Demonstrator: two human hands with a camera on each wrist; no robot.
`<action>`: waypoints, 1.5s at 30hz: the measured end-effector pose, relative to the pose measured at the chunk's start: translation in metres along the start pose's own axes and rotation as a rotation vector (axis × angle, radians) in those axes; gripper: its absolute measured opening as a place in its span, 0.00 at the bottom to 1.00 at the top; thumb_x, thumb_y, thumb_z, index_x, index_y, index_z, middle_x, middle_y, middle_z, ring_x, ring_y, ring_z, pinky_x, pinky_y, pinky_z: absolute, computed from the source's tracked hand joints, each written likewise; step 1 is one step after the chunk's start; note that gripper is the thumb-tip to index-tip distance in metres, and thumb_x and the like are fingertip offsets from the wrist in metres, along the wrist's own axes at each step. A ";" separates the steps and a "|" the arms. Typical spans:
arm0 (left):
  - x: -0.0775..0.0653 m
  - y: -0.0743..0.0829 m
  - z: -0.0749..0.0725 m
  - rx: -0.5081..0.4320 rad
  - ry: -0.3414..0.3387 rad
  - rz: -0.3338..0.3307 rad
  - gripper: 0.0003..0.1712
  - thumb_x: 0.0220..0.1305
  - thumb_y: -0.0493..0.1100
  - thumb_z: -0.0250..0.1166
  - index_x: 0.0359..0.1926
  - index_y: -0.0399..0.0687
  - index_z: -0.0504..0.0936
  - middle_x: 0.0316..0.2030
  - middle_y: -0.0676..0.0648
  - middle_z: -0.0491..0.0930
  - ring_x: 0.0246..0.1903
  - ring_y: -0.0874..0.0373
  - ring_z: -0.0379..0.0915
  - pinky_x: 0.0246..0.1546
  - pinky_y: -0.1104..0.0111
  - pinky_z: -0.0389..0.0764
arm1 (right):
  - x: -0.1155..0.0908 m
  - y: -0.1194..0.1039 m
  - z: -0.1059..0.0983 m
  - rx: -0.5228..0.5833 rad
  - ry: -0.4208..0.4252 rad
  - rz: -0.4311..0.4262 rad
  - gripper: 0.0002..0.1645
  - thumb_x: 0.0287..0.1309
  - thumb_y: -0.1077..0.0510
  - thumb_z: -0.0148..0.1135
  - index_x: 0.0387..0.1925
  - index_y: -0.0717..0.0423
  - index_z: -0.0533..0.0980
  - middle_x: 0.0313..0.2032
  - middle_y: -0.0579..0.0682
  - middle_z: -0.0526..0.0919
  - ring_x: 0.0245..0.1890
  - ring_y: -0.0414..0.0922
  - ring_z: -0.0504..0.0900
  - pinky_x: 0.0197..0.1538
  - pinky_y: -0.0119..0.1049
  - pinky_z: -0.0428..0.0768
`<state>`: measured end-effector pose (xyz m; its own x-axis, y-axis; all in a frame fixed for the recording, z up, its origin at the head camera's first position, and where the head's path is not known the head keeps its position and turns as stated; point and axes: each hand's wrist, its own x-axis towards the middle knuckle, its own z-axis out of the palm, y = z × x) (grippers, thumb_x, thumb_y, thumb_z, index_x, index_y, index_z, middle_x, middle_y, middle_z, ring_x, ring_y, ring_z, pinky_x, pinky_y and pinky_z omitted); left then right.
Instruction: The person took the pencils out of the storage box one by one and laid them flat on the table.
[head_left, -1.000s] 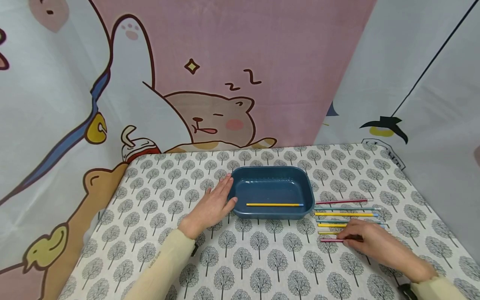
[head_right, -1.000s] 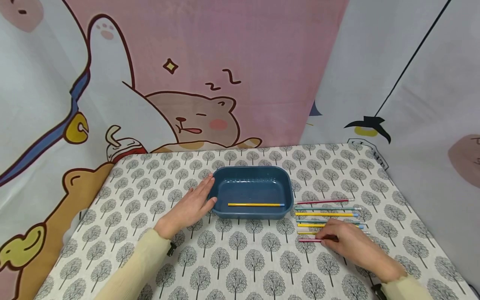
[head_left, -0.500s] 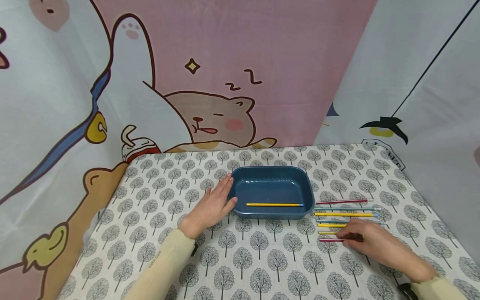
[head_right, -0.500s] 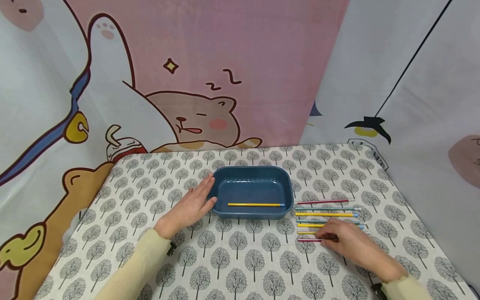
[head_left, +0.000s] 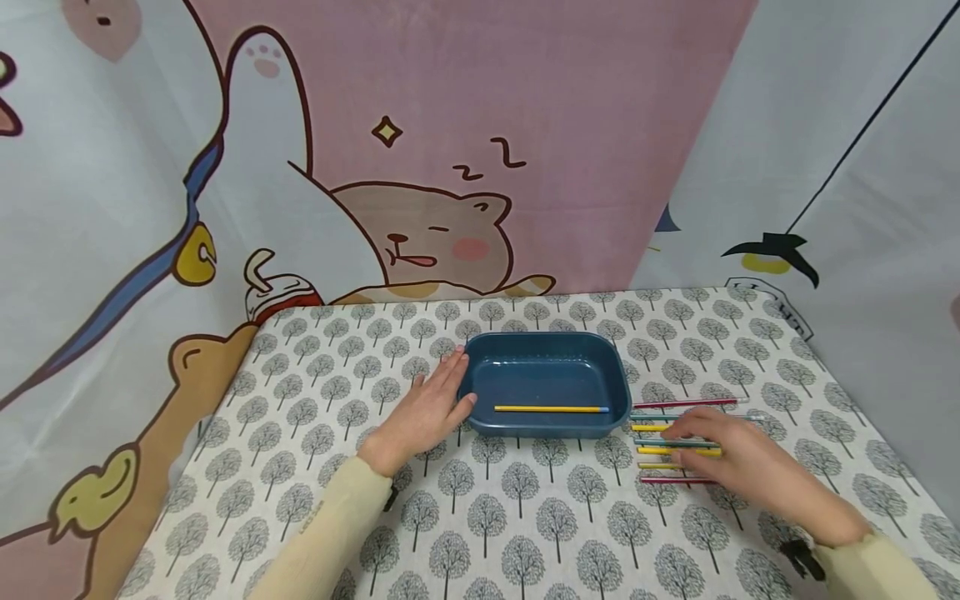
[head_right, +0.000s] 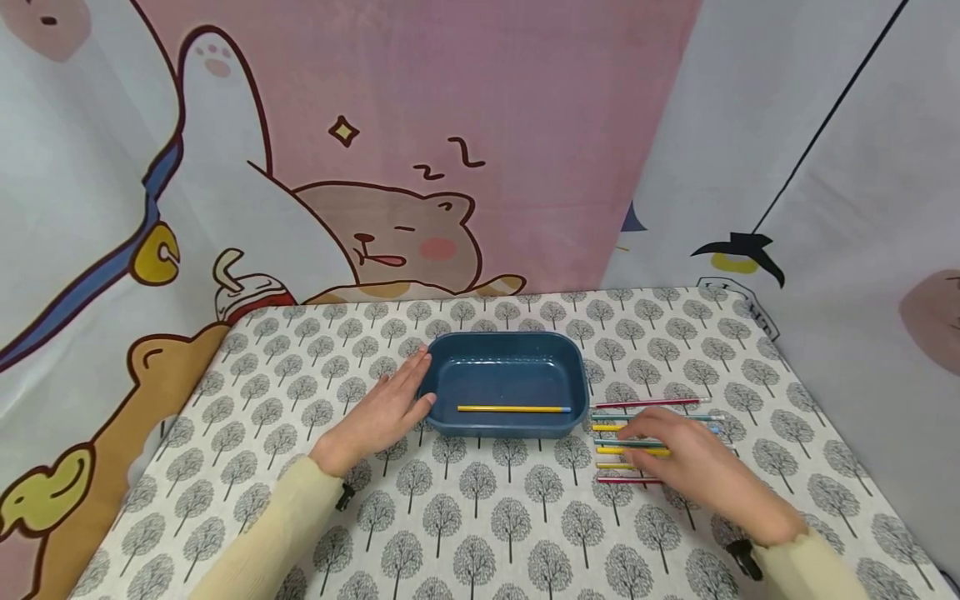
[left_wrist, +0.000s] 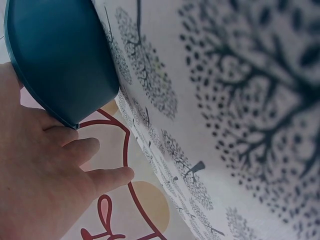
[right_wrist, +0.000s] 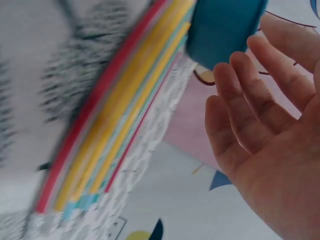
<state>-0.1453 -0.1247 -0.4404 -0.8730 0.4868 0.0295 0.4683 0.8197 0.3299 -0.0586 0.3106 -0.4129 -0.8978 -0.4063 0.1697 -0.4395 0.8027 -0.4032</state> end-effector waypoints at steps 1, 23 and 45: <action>0.000 0.000 0.000 0.000 -0.002 -0.001 0.41 0.82 0.59 0.45 0.83 0.41 0.47 0.83 0.45 0.40 0.80 0.44 0.45 0.73 0.37 0.57 | 0.003 -0.003 -0.001 -0.004 0.007 0.000 0.11 0.60 0.53 0.76 0.45 0.40 0.87 0.48 0.37 0.83 0.47 0.42 0.84 0.45 0.43 0.85; 0.000 -0.001 0.002 -0.006 0.003 -0.003 0.41 0.82 0.59 0.44 0.83 0.41 0.47 0.83 0.44 0.41 0.80 0.45 0.44 0.73 0.37 0.57 | 0.072 -0.053 0.016 0.225 -0.014 -0.085 0.28 0.71 0.48 0.66 0.69 0.47 0.76 0.67 0.49 0.79 0.67 0.56 0.76 0.60 0.59 0.79; 0.001 -0.001 0.002 -0.016 0.005 0.001 0.40 0.83 0.57 0.46 0.83 0.41 0.47 0.83 0.46 0.39 0.80 0.51 0.41 0.73 0.37 0.57 | 0.128 -0.067 0.058 0.318 -0.050 -0.042 0.34 0.65 0.46 0.72 0.68 0.53 0.75 0.64 0.48 0.77 0.62 0.51 0.79 0.59 0.54 0.81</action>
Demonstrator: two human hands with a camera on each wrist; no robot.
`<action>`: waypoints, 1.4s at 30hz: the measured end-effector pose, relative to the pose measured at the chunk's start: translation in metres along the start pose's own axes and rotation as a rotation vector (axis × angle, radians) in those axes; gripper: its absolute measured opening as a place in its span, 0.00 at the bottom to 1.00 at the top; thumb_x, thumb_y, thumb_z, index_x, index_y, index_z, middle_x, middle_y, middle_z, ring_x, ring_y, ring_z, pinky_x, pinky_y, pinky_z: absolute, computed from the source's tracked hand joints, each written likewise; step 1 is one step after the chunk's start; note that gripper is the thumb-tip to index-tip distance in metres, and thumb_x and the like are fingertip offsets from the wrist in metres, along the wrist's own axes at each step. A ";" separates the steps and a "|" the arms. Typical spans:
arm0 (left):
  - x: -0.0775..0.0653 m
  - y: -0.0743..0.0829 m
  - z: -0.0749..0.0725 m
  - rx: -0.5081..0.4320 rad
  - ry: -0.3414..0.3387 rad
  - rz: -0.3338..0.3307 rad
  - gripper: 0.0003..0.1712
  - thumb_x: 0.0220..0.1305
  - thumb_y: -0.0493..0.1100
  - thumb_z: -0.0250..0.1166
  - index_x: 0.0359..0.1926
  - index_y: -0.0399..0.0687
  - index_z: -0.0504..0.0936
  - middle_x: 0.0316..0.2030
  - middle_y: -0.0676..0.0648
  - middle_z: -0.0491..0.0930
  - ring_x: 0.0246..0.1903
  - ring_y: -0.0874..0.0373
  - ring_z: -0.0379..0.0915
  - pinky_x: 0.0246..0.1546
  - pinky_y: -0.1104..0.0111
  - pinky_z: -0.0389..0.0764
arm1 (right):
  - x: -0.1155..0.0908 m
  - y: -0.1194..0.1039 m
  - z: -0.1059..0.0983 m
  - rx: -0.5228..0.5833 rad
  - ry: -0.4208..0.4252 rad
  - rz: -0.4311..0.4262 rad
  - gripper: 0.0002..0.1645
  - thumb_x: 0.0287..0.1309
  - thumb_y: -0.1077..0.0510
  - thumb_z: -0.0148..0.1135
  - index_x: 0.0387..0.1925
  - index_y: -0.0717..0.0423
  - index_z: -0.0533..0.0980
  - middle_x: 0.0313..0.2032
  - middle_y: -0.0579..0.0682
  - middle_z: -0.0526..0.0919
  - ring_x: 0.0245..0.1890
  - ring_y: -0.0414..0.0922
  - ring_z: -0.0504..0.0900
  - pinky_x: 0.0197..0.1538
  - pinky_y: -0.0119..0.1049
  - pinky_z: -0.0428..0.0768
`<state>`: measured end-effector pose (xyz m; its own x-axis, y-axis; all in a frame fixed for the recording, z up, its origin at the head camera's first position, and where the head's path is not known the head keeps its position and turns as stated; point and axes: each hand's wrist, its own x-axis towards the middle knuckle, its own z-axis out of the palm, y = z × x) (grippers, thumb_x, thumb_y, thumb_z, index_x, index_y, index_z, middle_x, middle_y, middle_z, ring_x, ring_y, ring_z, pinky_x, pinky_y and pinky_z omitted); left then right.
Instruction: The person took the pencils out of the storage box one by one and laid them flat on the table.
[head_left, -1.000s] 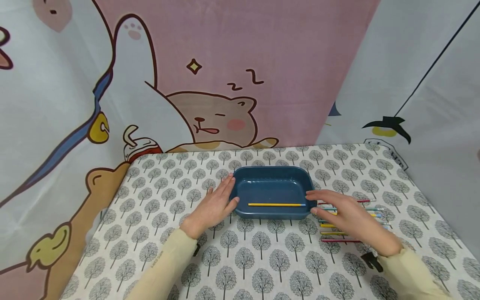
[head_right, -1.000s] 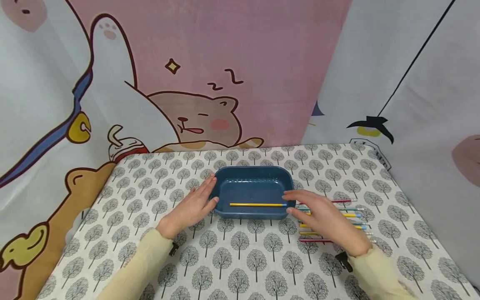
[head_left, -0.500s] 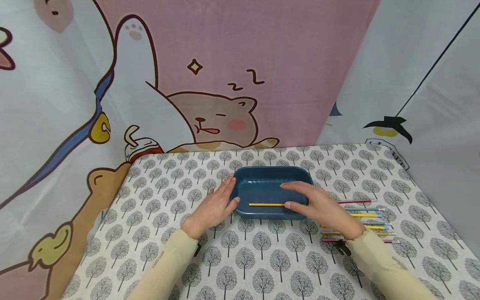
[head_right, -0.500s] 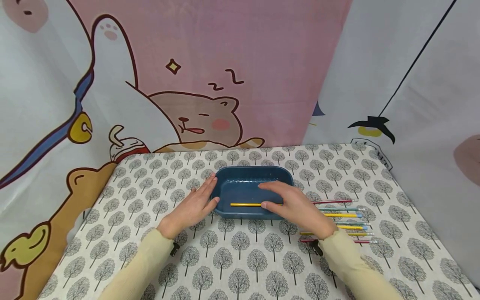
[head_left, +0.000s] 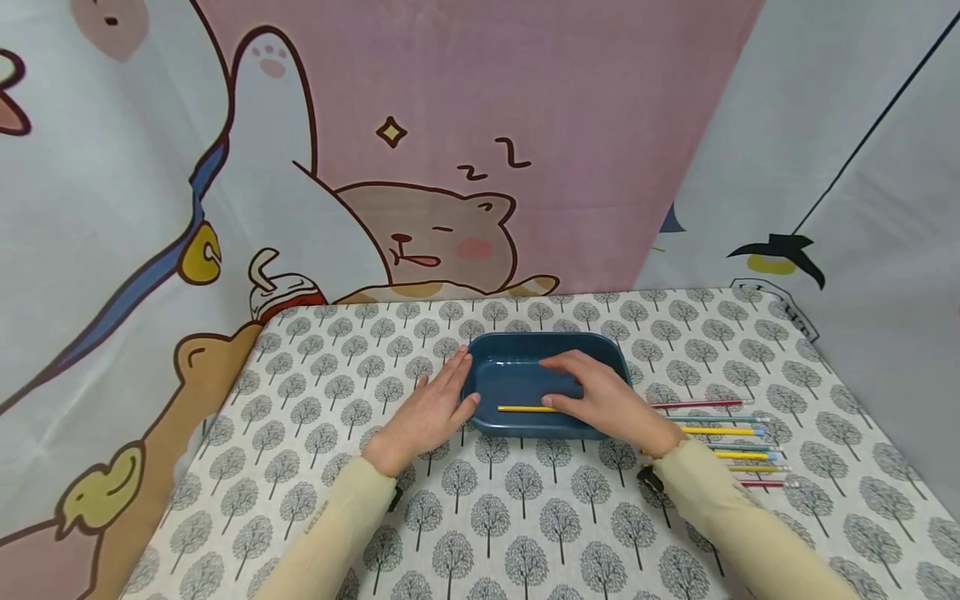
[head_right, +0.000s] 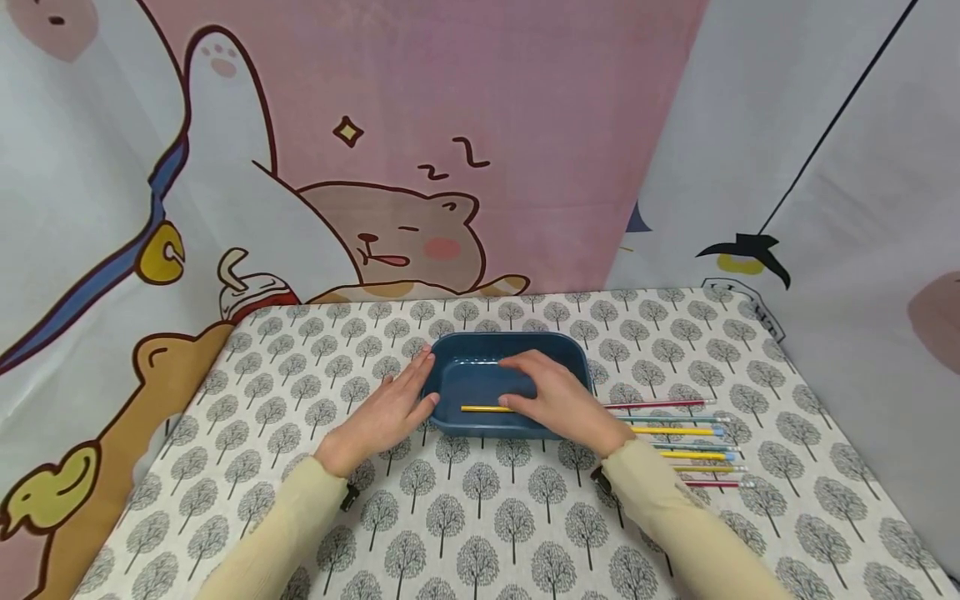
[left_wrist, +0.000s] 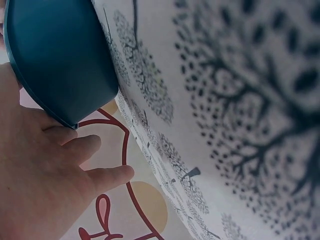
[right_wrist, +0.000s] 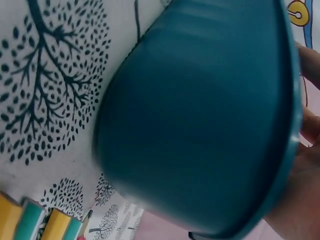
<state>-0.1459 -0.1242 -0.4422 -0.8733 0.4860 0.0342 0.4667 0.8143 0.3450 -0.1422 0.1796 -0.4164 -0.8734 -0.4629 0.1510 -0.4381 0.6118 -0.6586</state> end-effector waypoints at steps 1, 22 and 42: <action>0.000 0.000 0.000 0.000 0.001 0.001 0.40 0.83 0.57 0.46 0.83 0.41 0.47 0.83 0.46 0.40 0.80 0.50 0.42 0.72 0.37 0.57 | 0.002 0.001 0.001 0.003 -0.005 0.004 0.34 0.65 0.46 0.72 0.68 0.54 0.75 0.63 0.48 0.78 0.61 0.51 0.79 0.59 0.54 0.81; 0.000 0.000 0.001 -0.029 0.010 -0.004 0.40 0.83 0.56 0.46 0.83 0.41 0.48 0.83 0.44 0.42 0.80 0.45 0.47 0.72 0.36 0.57 | 0.033 0.008 0.014 -0.036 -0.185 0.029 0.23 0.64 0.54 0.73 0.58 0.58 0.82 0.52 0.52 0.85 0.52 0.48 0.84 0.56 0.49 0.83; 0.000 -0.002 0.002 -0.021 0.003 -0.002 0.40 0.83 0.59 0.44 0.83 0.42 0.46 0.83 0.44 0.42 0.79 0.45 0.46 0.72 0.37 0.57 | 0.043 0.019 0.023 -0.088 -0.313 -0.042 0.17 0.59 0.58 0.77 0.49 0.56 0.86 0.44 0.47 0.86 0.41 0.42 0.84 0.46 0.38 0.84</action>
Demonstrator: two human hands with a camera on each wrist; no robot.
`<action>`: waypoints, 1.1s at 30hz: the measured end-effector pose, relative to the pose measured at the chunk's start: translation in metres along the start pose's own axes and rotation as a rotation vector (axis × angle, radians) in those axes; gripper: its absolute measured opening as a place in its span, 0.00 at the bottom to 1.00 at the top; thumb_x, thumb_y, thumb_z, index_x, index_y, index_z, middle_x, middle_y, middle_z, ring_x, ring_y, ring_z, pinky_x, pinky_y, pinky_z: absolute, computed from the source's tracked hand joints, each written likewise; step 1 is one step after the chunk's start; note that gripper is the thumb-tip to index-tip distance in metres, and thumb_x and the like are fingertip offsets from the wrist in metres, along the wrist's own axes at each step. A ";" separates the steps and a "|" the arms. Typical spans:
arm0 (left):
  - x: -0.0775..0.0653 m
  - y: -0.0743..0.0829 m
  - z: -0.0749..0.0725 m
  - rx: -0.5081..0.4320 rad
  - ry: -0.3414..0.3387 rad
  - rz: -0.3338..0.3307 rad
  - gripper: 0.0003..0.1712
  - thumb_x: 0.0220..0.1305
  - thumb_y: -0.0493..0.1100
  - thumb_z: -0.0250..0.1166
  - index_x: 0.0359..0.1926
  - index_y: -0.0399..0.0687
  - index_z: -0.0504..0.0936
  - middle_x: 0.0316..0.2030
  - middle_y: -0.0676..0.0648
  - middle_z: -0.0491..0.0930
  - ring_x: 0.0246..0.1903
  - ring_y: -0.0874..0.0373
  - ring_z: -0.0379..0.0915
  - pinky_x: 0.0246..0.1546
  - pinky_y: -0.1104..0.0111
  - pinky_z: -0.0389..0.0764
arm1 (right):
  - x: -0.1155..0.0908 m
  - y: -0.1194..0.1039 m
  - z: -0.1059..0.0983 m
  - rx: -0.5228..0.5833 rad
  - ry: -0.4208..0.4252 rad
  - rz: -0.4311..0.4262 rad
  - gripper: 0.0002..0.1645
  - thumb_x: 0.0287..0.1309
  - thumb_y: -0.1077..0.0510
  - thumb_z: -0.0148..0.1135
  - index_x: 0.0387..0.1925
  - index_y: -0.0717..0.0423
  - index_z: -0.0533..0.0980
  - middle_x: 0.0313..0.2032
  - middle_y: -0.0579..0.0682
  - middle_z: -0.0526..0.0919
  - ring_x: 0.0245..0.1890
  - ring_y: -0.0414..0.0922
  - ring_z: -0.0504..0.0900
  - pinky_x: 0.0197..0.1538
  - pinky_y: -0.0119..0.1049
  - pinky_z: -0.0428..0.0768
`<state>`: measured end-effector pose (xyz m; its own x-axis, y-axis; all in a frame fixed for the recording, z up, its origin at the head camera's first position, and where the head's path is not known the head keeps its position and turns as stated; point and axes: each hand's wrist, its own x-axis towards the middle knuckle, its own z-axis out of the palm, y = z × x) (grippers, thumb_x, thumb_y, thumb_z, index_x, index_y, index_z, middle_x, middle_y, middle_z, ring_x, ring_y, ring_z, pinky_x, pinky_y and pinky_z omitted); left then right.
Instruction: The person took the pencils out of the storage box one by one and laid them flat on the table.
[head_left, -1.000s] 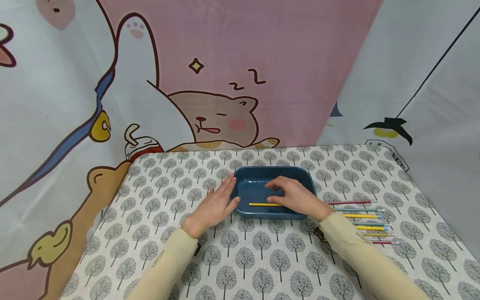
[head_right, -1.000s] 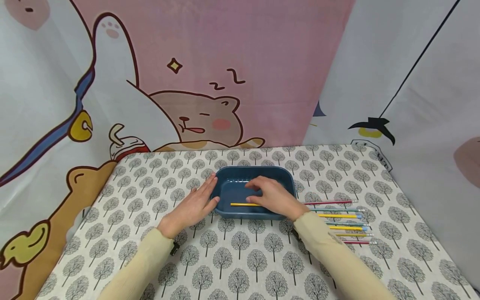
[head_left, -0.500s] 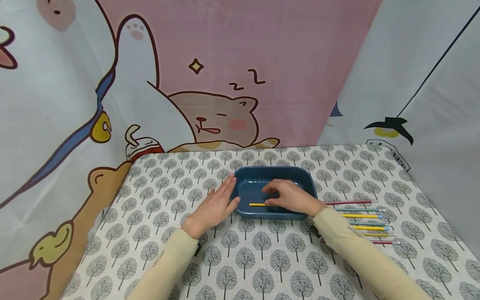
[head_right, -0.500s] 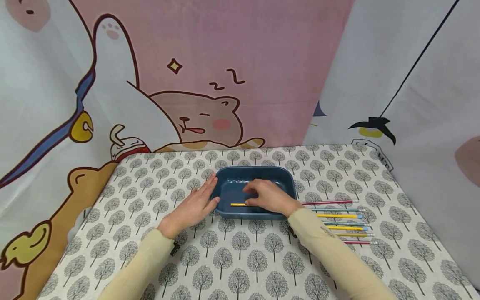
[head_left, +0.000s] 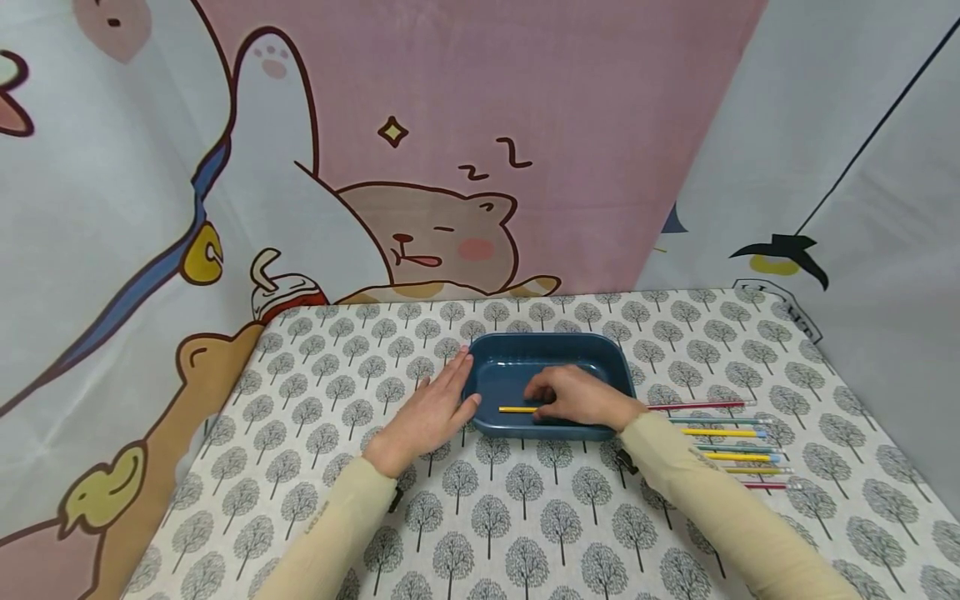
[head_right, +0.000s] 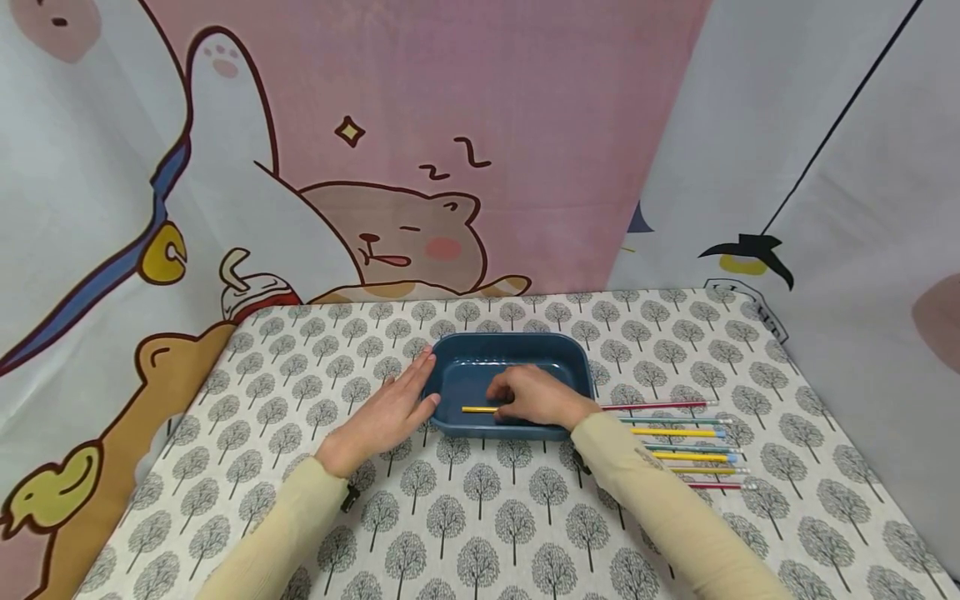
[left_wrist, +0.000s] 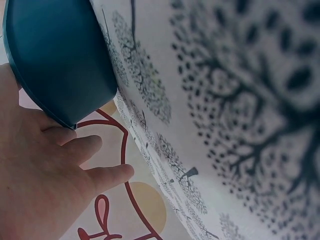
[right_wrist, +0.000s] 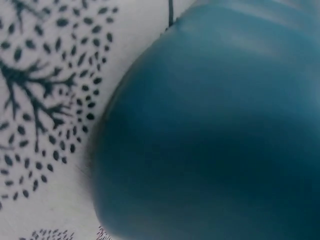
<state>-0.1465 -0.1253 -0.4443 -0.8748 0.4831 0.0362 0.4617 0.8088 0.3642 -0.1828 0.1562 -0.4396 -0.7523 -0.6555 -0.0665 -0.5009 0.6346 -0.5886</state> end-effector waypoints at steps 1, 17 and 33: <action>0.000 0.000 0.000 0.000 -0.001 0.000 0.40 0.83 0.58 0.44 0.83 0.42 0.46 0.83 0.44 0.41 0.79 0.45 0.46 0.72 0.37 0.57 | 0.000 0.000 0.000 0.002 -0.005 -0.004 0.16 0.59 0.59 0.76 0.49 0.57 0.86 0.44 0.48 0.86 0.41 0.42 0.84 0.46 0.38 0.84; 0.000 0.002 -0.001 0.006 -0.015 -0.012 0.40 0.83 0.58 0.44 0.83 0.42 0.46 0.83 0.45 0.41 0.80 0.47 0.45 0.73 0.37 0.57 | 0.002 0.003 0.002 -0.044 -0.016 -0.020 0.07 0.61 0.65 0.72 0.40 0.51 0.87 0.36 0.42 0.81 0.35 0.36 0.79 0.40 0.33 0.82; 0.001 0.001 0.000 0.008 -0.013 -0.011 0.40 0.83 0.58 0.45 0.83 0.42 0.45 0.83 0.45 0.41 0.80 0.48 0.45 0.73 0.37 0.57 | -0.004 0.001 -0.003 -0.048 0.078 0.010 0.06 0.65 0.63 0.70 0.41 0.51 0.87 0.39 0.42 0.84 0.38 0.38 0.81 0.44 0.40 0.81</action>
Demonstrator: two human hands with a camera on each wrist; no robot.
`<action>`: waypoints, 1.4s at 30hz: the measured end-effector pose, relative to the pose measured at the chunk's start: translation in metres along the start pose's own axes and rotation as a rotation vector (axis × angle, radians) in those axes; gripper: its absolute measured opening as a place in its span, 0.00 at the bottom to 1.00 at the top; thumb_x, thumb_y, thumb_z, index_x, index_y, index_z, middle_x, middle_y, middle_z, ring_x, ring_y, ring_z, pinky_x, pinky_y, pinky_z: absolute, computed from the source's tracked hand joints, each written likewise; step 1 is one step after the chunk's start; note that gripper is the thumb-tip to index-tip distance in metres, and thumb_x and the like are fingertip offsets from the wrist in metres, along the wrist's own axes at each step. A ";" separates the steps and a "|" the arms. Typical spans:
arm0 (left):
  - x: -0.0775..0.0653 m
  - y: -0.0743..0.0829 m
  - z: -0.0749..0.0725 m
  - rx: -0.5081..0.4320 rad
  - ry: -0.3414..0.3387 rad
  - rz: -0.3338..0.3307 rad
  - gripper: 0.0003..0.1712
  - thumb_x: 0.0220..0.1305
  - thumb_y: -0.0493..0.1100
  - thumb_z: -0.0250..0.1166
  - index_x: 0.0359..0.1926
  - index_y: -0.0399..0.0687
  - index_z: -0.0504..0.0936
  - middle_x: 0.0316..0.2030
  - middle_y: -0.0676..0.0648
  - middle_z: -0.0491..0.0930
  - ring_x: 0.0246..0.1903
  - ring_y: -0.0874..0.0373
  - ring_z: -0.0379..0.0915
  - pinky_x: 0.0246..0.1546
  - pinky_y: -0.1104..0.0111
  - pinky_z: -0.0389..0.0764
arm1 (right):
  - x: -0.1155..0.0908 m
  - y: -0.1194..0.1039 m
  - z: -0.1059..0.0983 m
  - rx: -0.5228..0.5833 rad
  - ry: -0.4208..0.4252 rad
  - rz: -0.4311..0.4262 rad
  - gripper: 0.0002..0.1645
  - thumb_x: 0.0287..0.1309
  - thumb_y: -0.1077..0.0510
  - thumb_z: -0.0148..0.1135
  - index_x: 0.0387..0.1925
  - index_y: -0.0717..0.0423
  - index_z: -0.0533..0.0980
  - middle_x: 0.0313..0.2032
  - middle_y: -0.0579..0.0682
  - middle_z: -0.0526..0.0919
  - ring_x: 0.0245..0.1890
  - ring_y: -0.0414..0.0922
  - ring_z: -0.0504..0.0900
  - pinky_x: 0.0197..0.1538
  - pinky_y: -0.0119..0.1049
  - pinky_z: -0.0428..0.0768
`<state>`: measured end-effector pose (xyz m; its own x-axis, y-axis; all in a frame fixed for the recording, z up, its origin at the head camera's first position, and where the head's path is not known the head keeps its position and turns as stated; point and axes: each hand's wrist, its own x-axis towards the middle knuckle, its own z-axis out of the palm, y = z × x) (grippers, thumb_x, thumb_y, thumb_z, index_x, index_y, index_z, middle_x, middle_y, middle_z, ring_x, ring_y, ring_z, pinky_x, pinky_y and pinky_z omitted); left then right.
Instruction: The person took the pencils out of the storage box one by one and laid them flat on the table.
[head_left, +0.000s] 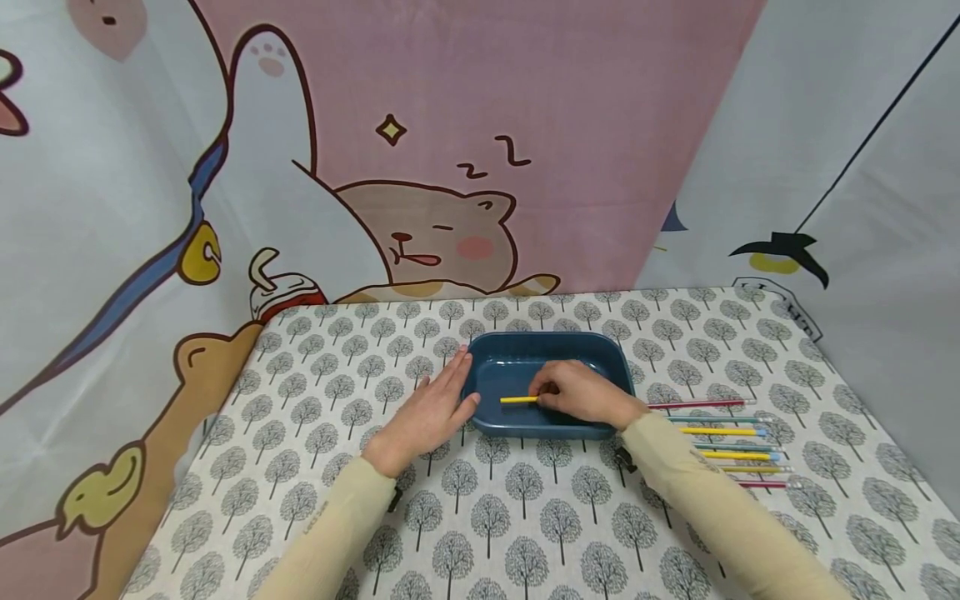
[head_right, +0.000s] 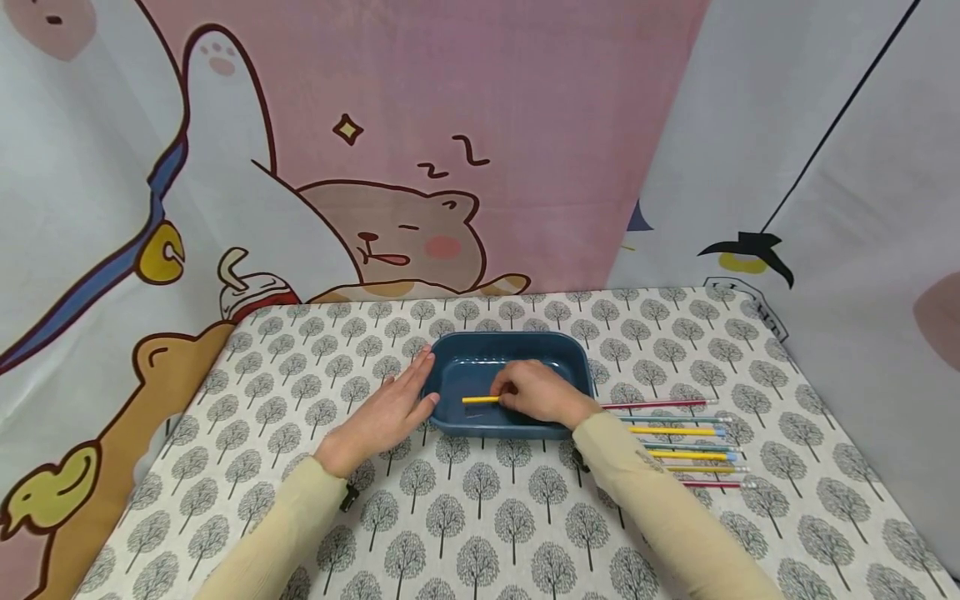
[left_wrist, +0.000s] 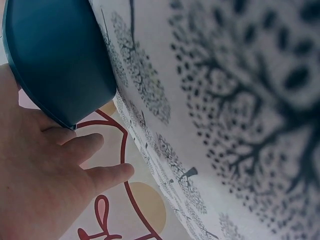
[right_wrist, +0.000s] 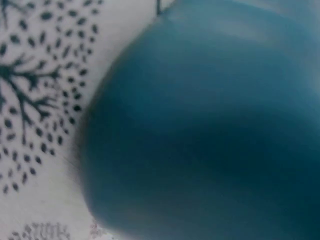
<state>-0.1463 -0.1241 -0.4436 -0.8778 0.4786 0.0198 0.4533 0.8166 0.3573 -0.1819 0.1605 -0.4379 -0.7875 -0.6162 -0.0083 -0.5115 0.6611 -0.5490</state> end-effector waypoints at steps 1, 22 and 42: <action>0.000 0.000 0.000 0.000 0.003 0.002 0.40 0.83 0.58 0.45 0.83 0.42 0.46 0.83 0.44 0.41 0.80 0.47 0.46 0.72 0.37 0.58 | 0.000 0.000 -0.001 0.002 0.011 -0.002 0.06 0.65 0.62 0.70 0.41 0.51 0.87 0.39 0.42 0.84 0.37 0.38 0.80 0.43 0.40 0.81; 0.000 -0.001 0.000 0.011 0.001 0.012 0.42 0.83 0.61 0.41 0.83 0.42 0.45 0.83 0.43 0.41 0.80 0.48 0.44 0.72 0.37 0.58 | -0.015 -0.022 -0.030 0.034 0.157 -0.063 0.08 0.65 0.62 0.71 0.44 0.48 0.88 0.39 0.38 0.84 0.37 0.36 0.80 0.40 0.36 0.82; -0.001 0.000 0.000 -0.008 -0.005 0.003 0.42 0.83 0.61 0.40 0.83 0.43 0.43 0.83 0.44 0.40 0.80 0.46 0.45 0.73 0.38 0.57 | -0.037 -0.043 -0.040 0.003 0.218 -0.072 0.09 0.66 0.61 0.70 0.43 0.44 0.88 0.38 0.35 0.82 0.33 0.34 0.76 0.36 0.35 0.78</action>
<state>-0.1454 -0.1248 -0.4438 -0.8758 0.4825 0.0164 0.4546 0.8127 0.3645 -0.1444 0.1718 -0.3802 -0.8051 -0.5540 0.2118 -0.5680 0.6171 -0.5445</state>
